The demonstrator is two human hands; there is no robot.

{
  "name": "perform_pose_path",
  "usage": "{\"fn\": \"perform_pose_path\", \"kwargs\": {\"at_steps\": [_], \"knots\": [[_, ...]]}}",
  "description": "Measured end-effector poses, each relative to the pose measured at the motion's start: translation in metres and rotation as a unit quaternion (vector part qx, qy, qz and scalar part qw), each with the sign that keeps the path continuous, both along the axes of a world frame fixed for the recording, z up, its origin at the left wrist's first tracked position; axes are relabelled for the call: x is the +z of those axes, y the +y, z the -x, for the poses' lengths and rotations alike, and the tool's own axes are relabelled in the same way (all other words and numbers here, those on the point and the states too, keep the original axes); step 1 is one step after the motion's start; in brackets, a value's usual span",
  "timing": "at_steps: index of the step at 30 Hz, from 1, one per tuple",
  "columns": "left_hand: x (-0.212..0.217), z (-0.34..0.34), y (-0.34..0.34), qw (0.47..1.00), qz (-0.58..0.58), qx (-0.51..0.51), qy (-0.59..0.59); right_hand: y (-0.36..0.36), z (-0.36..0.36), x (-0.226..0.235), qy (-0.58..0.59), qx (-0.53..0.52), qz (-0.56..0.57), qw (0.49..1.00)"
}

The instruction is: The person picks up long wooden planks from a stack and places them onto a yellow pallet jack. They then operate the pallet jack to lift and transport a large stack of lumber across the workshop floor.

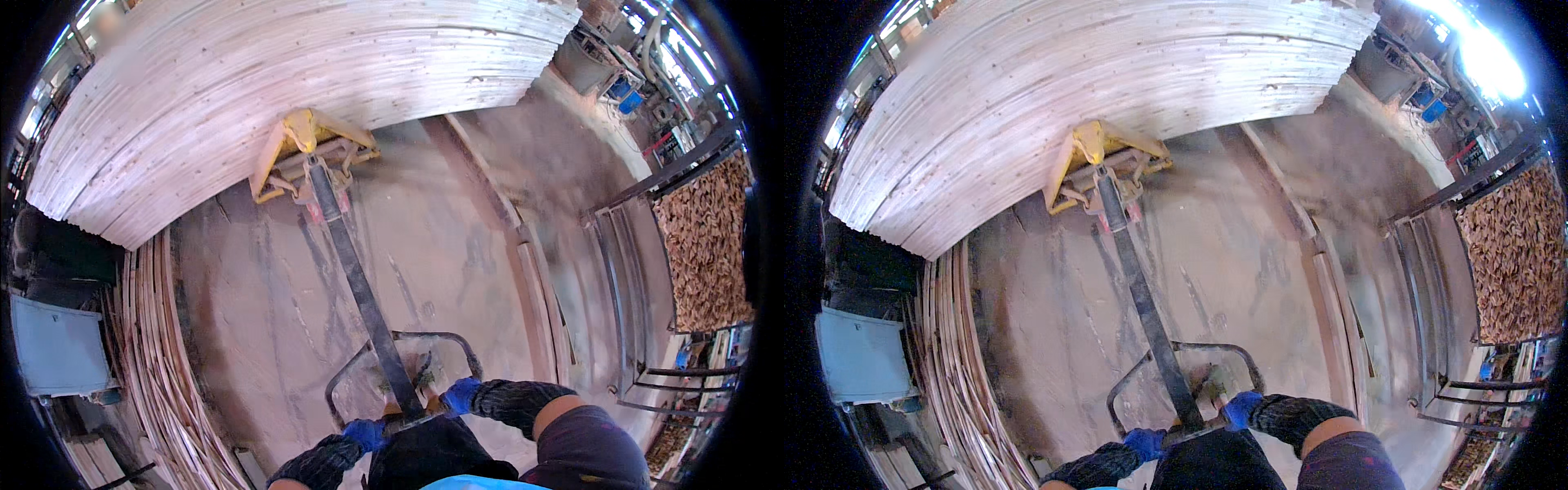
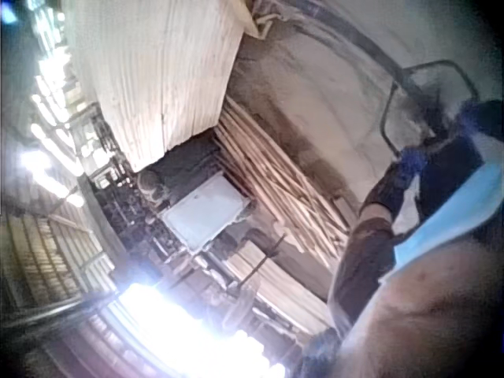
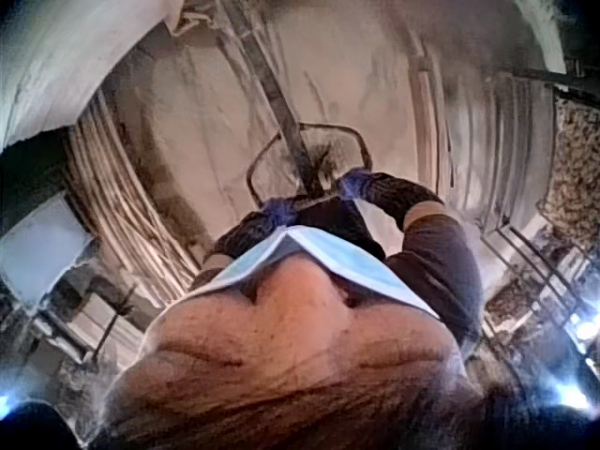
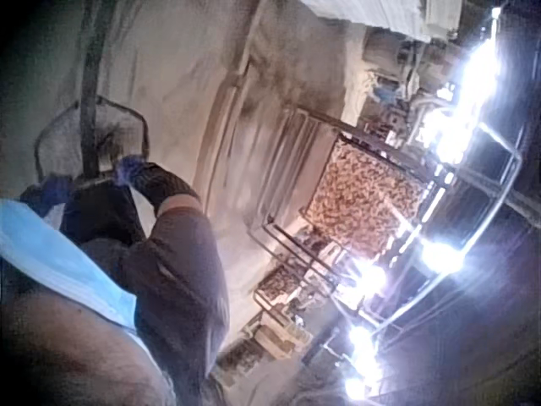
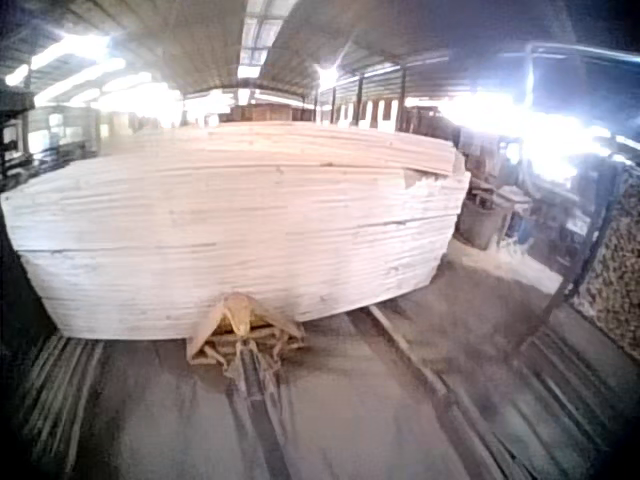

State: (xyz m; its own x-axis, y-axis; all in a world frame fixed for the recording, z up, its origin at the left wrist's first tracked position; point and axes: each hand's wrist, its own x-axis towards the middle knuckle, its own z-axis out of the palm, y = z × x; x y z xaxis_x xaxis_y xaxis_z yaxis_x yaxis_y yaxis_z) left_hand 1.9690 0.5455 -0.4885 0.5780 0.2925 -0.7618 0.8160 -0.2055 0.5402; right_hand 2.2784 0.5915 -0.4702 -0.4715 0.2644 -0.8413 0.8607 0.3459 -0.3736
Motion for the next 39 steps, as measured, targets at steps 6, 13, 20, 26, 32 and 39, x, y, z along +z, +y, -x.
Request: {"fn": "perform_pose_path", "kwargs": {"at_steps": [6,13,20,26,32,39], "knots": [[-0.022,0.003,0.005,0.998,0.056,0.021,0.019,0.015,0.010,0.004,-0.068,0.010,0.091,0.993],[0.177,0.026,0.094,0.987,0.138,0.057,0.051,0.087,0.032,0.175,0.015,-0.019,0.092,0.995],[0.079,0.017,0.060,0.996,0.072,-0.003,-0.044,0.037,0.005,0.095,0.061,0.009,-0.025,0.998],[-0.009,0.003,0.009,0.997,0.071,-0.017,0.016,0.015,0.009,0.035,0.006,-0.049,0.001,0.999],[-0.013,-0.016,0.020,0.993,0.114,-0.029,0.032,-0.001,0.001,0.000,-0.001,-0.045,0.024,0.999],[0.099,0.018,0.066,0.995,0.048,-0.034,0.084,0.048,0.011,0.111,0.066,-0.041,-0.047,0.996]]}}
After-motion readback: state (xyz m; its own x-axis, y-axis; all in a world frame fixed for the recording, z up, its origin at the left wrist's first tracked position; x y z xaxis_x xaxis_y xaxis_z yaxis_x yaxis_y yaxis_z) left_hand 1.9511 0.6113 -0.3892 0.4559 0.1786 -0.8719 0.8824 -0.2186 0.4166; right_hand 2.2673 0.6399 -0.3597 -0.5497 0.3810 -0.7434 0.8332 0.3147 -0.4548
